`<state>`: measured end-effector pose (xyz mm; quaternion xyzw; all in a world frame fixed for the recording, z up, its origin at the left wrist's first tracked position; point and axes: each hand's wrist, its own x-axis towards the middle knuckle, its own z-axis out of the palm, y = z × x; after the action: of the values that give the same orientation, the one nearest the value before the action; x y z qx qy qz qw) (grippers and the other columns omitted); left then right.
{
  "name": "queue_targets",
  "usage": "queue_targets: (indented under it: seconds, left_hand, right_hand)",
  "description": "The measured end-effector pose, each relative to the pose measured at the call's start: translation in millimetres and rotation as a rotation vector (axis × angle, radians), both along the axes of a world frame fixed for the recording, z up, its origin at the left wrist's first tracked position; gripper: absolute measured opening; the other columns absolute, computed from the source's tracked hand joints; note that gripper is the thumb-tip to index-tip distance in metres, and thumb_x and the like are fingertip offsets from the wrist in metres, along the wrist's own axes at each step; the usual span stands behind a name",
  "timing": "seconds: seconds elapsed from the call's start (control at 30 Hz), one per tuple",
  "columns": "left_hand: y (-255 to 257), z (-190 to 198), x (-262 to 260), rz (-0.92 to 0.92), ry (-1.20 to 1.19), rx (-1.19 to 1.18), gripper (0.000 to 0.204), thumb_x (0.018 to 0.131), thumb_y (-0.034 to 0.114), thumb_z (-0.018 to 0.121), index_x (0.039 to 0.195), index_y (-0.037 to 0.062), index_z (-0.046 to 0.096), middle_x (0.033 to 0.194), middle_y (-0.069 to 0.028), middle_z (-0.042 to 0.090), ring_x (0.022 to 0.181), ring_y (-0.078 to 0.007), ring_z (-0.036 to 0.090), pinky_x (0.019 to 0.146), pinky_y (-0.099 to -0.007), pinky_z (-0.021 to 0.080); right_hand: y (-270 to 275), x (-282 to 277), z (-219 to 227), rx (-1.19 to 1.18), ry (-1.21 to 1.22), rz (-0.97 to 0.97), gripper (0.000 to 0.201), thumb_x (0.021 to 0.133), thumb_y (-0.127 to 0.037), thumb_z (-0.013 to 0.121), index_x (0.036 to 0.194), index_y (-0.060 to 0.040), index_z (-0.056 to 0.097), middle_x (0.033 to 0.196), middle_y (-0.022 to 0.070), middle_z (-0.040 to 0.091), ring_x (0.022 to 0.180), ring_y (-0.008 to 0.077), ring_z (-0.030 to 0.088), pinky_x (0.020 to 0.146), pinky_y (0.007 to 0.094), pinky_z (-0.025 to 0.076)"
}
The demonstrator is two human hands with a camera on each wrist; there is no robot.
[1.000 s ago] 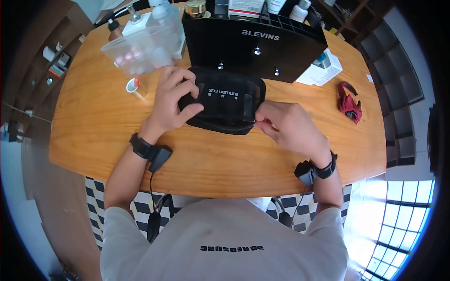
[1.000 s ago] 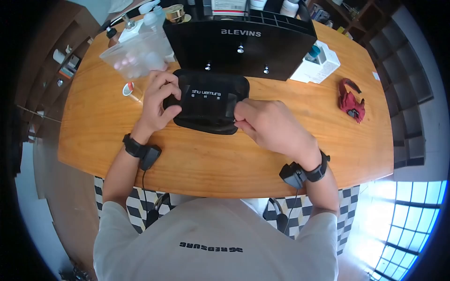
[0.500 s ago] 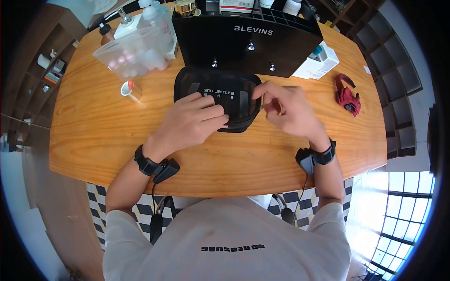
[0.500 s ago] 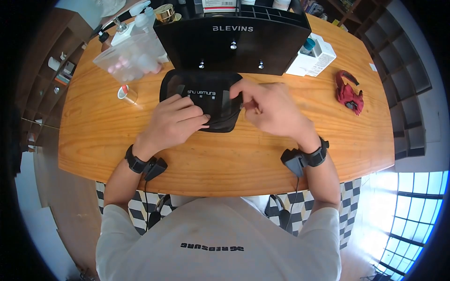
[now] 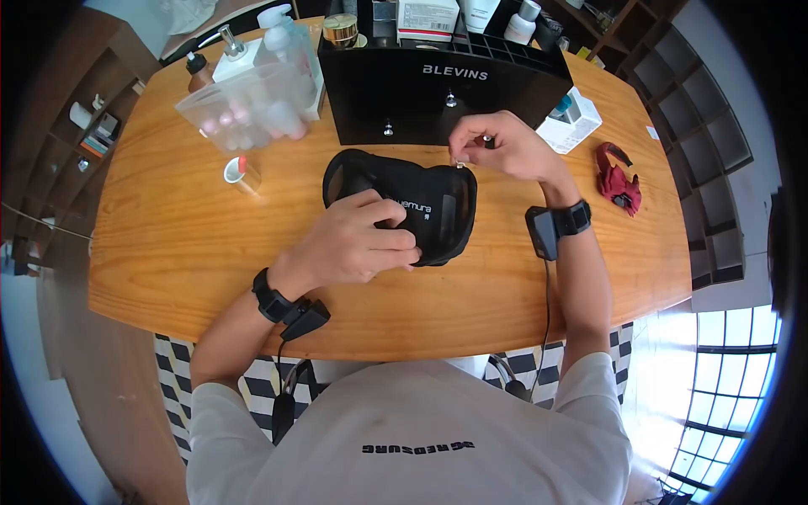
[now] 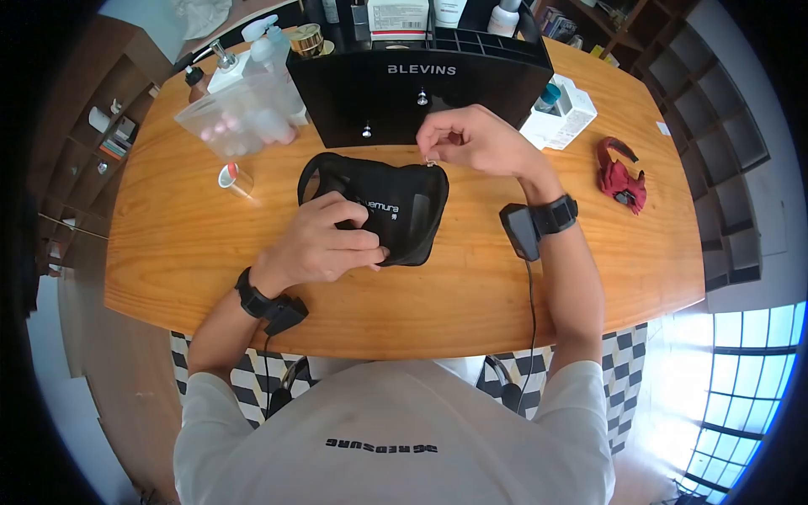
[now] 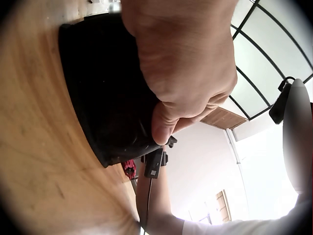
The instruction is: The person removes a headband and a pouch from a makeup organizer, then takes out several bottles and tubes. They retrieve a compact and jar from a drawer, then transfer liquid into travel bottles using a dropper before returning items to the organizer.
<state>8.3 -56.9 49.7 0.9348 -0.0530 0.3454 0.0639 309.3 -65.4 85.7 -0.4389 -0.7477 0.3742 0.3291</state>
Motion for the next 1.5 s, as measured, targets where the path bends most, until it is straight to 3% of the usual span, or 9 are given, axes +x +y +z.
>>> queue_targets:
  seconds: [0.33,0.5,0.57,0.67,0.77,0.97,1.17,1.3,1.5]
  left_hand:
    - [26.9,5.4,-23.5,0.121,-0.111,-0.231,0.031,0.077,0.036,0.084,0.091,0.0106,0.072,0.1,-0.0041,0.066,0.099,-0.0281,0.062,0.087,-0.0402,0.049]
    - [53.9,-11.4,-24.7,0.299,-0.225,-0.674,0.04,0.095,0.026,0.06,0.129,0.0067,0.067,0.136,-0.0126,0.062,0.126,-0.0291,0.058,0.111,-0.0402,0.039]
    - [57.1,-22.0,-19.1,-0.056,-0.186,-1.307,0.054,0.096,0.032,0.059,0.141,0.0028,0.058,0.146,-0.0131,0.056,0.134,-0.0255,0.054,0.116,-0.0384,0.036]
    - [55.2,-27.1,-21.5,-0.177,-0.093,-1.54,0.066,0.094,0.04,0.061,0.143,-0.0031,0.054,0.146,-0.0149,0.057,0.134,-0.0239,0.054,0.115,-0.0363,0.037]
    - [65.9,-41.6,-28.5,-0.204,-0.037,-1.518,0.087,0.088,0.056,0.065,0.148,-0.0049,0.046,0.148,-0.0199,0.053,0.137,-0.0286,0.052,0.118,-0.0396,0.037]
    - [64.7,-48.2,-29.6,-0.147,-0.005,-1.401,0.104,0.075,0.072,0.074,0.142,-0.005,0.052,0.141,-0.0186,0.058,0.132,-0.0272,0.056,0.115,-0.0387,0.04]
    - [56.5,-37.4,-21.3,-0.018,-0.135,-0.97,0.067,0.089,0.058,0.072,0.118,-0.0029,0.07,0.115,-0.0115,0.069,0.107,-0.023,0.064,0.095,-0.0335,0.048]
    - [46.4,-37.6,-25.3,0.241,-0.225,-0.883,0.041,0.106,0.035,0.058,0.103,-0.004,0.068,0.087,-0.0087,0.063,0.081,-0.0205,0.06,0.073,-0.0308,0.046]
    - [49.6,-57.2,-33.9,0.319,-0.166,-1.016,0.052,0.104,0.046,0.06,0.104,-0.0049,0.066,0.084,-0.0064,0.057,0.078,-0.0164,0.055,0.067,-0.0288,0.04]
  right_hand:
    - [-6.5,-4.2,31.6,0.028,-0.237,0.139,0.058,0.07,0.015,0.053,0.123,-0.0044,0.067,0.117,0.0084,0.069,0.101,0.02,0.063,0.082,0.0328,0.053]
    - [-49.4,-21.0,48.9,0.174,-0.556,0.245,0.051,0.075,0.004,0.071,0.124,-0.0102,0.069,0.149,0.0148,0.052,0.13,0.0342,0.055,0.108,0.0424,0.047]
    - [-43.9,-23.6,43.7,0.159,-0.528,0.247,0.043,0.077,-0.001,0.075,0.118,-0.01,0.071,0.147,0.0146,0.054,0.127,0.0338,0.057,0.105,0.0411,0.049]
    - [-30.5,-12.5,36.5,0.187,-0.421,0.183,0.015,0.082,-0.012,0.08,0.093,-0.0025,0.075,0.124,0.0176,0.067,0.107,0.0296,0.067,0.087,0.0376,0.054]
    - [-22.6,-1.8,37.9,0.217,-0.36,-0.285,0.033,0.09,-0.019,0.078,0.07,0.0031,0.063,0.06,0.0159,0.056,0.055,0.0282,0.06,0.052,0.0382,0.042]
    - [-46.6,-41.4,47.7,0.72,-0.699,-0.804,0.04,0.092,-0.026,0.073,0.064,-0.001,0.061,0.057,0.0145,0.056,0.054,0.0367,0.056,0.051,0.0425,0.042]
    - [-104.4,-76.0,76.3,0.325,-0.609,-0.211,0.025,0.092,-0.016,0.069,0.072,-0.0019,0.069,0.063,0.0137,0.062,0.06,0.035,0.062,0.055,0.0434,0.044]
    - [-97.7,-82.8,61.5,0.218,-0.636,-0.092,0.011,0.091,-0.01,0.065,0.089,-0.0012,0.071,0.083,0.0142,0.071,0.074,0.0352,0.067,0.066,0.0443,0.052]
    - [-64.6,-94.1,-4.7,0.272,-0.825,-0.185,0.028,0.088,-0.008,0.063,0.115,0.001,0.064,0.107,0.0205,0.069,0.094,0.0372,0.068,0.081,0.0447,0.055]
